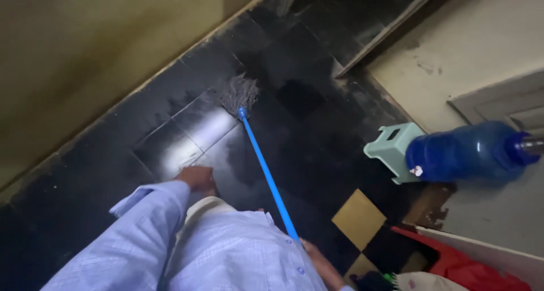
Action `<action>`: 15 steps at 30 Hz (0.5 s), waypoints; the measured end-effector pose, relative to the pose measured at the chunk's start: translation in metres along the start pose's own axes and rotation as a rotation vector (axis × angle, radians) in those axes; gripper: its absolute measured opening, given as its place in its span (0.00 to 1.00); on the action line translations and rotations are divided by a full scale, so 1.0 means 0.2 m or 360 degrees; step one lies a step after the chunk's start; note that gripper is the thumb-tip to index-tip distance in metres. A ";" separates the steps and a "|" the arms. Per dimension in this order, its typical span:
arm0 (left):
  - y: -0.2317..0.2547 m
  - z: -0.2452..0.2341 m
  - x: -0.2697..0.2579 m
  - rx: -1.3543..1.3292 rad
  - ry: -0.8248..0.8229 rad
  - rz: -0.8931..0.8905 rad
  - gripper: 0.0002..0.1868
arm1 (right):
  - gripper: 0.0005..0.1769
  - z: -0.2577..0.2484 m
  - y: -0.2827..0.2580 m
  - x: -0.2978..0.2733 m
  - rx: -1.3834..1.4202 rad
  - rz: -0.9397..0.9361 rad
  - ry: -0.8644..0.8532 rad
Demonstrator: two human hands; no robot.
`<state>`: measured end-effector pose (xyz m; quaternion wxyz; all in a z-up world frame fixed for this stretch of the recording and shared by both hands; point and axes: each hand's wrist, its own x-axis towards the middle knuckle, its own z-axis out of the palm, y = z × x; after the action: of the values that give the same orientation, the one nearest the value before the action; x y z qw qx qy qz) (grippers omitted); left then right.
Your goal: Mop the tiled floor using a long-handled mop.
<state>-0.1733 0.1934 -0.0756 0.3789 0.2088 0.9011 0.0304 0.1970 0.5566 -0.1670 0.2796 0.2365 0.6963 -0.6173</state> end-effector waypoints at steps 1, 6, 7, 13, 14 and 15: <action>0.10 -0.01 0.04 -0.0001 -0.0002 0.0002 0.24 | 0.24 -0.03 0.06 -0.03 0.0000 0.0002 0.0002; 0.49 -0.05 -0.08 -0.0241 0.0158 0.0255 0.27 | 0.26 -0.07 0.06 0.00 -0.0374 0.0245 0.0204; 0.49 0.02 -0.13 -0.0247 0.0157 0.0233 0.27 | 0.26 -0.08 0.03 0.05 -0.0380 0.0243 0.0182; 0.11 0.23 -0.45 -0.0268 -0.0069 0.0070 0.27 | 0.23 -0.07 -0.74 0.31 -0.0586 0.0315 0.0258; -0.04 0.30 -0.50 -0.0269 -0.0098 -0.0139 0.25 | 0.21 -0.07 -0.81 0.40 -0.0464 0.0274 0.0227; -0.18 0.38 -0.55 -0.0273 -0.0129 -0.0349 0.23 | 0.20 -0.07 -0.88 0.49 -0.0342 0.0235 0.0194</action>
<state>-0.0648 0.1087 -0.0634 0.4324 0.0771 0.8966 0.0573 0.0053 0.5467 -0.1044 0.3052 0.2930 0.7547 -0.5015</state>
